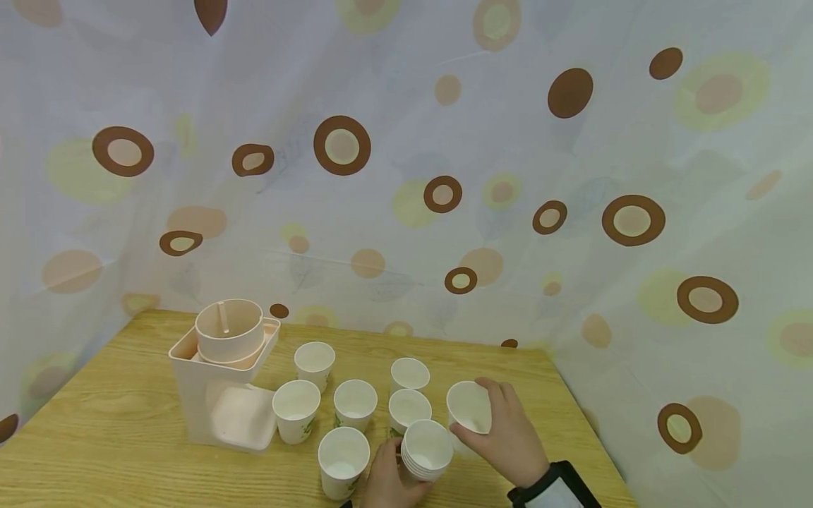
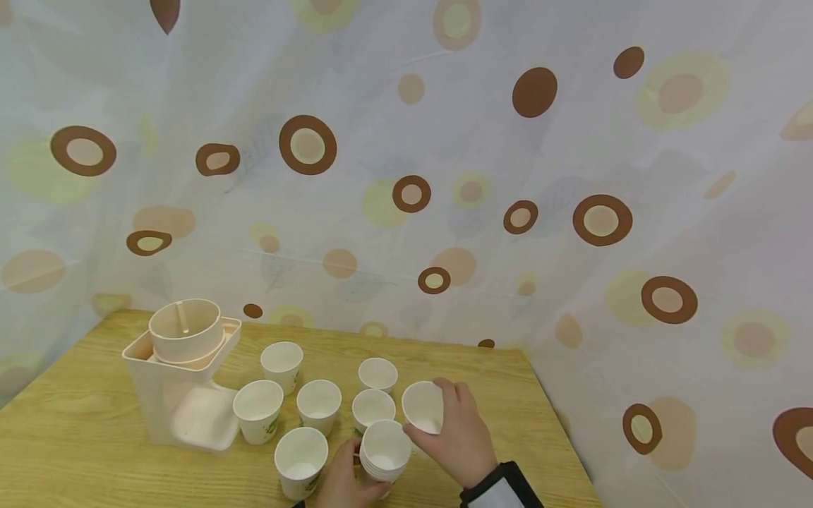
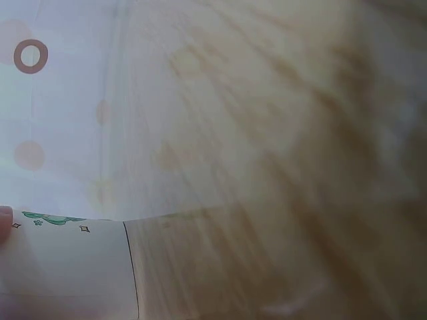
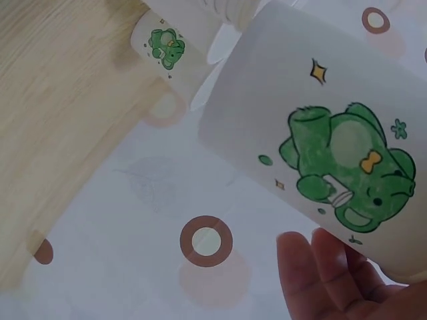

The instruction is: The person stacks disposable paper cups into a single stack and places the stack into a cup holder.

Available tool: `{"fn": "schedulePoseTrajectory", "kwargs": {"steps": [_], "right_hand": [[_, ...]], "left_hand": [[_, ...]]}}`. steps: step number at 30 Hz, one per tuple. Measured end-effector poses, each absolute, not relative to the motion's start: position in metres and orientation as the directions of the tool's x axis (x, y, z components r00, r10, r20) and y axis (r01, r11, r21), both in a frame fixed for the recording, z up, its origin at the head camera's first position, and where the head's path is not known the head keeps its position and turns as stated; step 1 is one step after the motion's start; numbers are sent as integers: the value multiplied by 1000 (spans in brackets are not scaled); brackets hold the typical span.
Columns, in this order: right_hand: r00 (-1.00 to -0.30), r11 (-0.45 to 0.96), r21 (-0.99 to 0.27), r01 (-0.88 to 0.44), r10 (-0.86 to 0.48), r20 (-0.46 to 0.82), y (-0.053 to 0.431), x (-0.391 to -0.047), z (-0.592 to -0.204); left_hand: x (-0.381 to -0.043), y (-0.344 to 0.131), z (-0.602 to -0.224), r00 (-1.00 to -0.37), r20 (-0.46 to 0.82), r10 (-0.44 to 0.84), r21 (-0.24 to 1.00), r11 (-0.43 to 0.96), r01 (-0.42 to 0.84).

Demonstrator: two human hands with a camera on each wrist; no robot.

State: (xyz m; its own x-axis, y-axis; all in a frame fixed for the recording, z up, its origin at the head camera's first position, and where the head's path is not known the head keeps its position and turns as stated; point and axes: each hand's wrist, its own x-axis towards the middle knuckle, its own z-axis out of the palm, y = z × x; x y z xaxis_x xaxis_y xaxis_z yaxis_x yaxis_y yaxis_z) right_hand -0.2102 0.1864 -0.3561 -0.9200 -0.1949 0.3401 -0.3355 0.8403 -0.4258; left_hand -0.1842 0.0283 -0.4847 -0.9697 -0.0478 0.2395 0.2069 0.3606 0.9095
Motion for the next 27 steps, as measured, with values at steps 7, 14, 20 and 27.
{"fn": "schedulePoseTrajectory", "kwargs": {"steps": [7,14,20,27], "right_hand": [[-911,815,-443,-373,-230,343,176,-208,-358],[-886,804,-421,-420,-262,383,168,-208,-363],[-861,791,-403,-460,-287,420,161,-209,-367],[-867,779,-417,-468,-315,386,155,-209,-369]], "left_hand": [[-184,28,-485,-967,250,-47,907,360,217],[-184,29,-486,-965,255,-54,909,354,221],[-184,28,-486,-958,282,-49,896,370,245],[-184,28,-486,-954,294,-56,885,392,249]]}}
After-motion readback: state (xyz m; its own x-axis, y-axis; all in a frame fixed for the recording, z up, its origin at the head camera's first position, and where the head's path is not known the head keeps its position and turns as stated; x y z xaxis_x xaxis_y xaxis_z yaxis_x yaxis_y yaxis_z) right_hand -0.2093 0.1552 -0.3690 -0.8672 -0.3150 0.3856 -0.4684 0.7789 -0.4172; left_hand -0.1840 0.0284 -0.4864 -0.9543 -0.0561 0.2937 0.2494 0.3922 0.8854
